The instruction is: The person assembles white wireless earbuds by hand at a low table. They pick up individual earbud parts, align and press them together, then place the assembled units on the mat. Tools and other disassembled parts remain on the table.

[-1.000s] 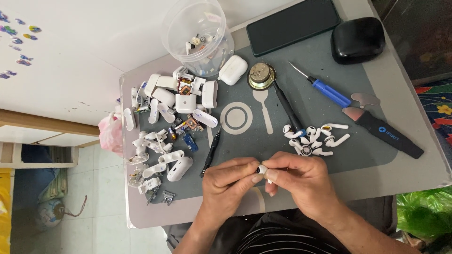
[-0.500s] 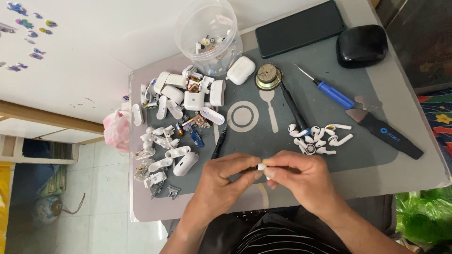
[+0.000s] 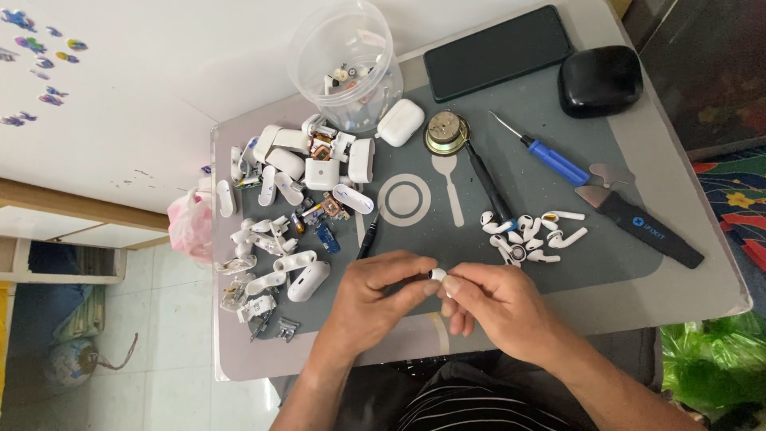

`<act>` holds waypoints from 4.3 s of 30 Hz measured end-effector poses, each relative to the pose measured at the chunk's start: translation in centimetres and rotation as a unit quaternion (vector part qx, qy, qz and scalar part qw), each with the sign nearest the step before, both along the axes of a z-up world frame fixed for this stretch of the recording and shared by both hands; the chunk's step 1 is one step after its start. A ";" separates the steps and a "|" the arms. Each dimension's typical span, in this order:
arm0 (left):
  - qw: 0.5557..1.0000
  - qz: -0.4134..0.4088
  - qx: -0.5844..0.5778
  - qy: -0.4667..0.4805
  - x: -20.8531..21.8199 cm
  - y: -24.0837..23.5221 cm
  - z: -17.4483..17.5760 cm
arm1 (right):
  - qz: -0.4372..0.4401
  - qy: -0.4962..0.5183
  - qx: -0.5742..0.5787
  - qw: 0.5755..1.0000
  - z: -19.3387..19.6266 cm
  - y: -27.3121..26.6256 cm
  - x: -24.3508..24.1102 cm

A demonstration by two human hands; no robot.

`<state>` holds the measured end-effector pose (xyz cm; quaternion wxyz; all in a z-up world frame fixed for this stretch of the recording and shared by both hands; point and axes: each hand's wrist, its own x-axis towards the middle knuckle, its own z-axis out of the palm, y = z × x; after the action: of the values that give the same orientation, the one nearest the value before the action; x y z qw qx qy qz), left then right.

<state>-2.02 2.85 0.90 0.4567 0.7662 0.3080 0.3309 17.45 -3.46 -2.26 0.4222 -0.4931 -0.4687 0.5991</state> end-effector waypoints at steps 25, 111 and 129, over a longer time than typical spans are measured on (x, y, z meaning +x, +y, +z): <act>0.955 0.024 -0.221 -0.198 1.0 0.0 -2.2 | -0.015 0.280 -0.098 0.955 -1.6 0.7 0.1; 0.975 0.096 -0.133 -0.148 0.5 -1.7 -0.4 | -0.016 -0.029 0.196 0.980 3.5 0.4 -0.8; 0.982 0.043 -0.072 -0.172 1.1 -1.1 -1.5 | -0.023 -0.021 0.193 0.981 3.2 0.6 0.0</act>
<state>-0.89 1.76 -0.55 0.5421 0.6493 0.2800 0.4541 17.46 -2.89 0.94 0.5134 -0.4256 -0.5724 0.4772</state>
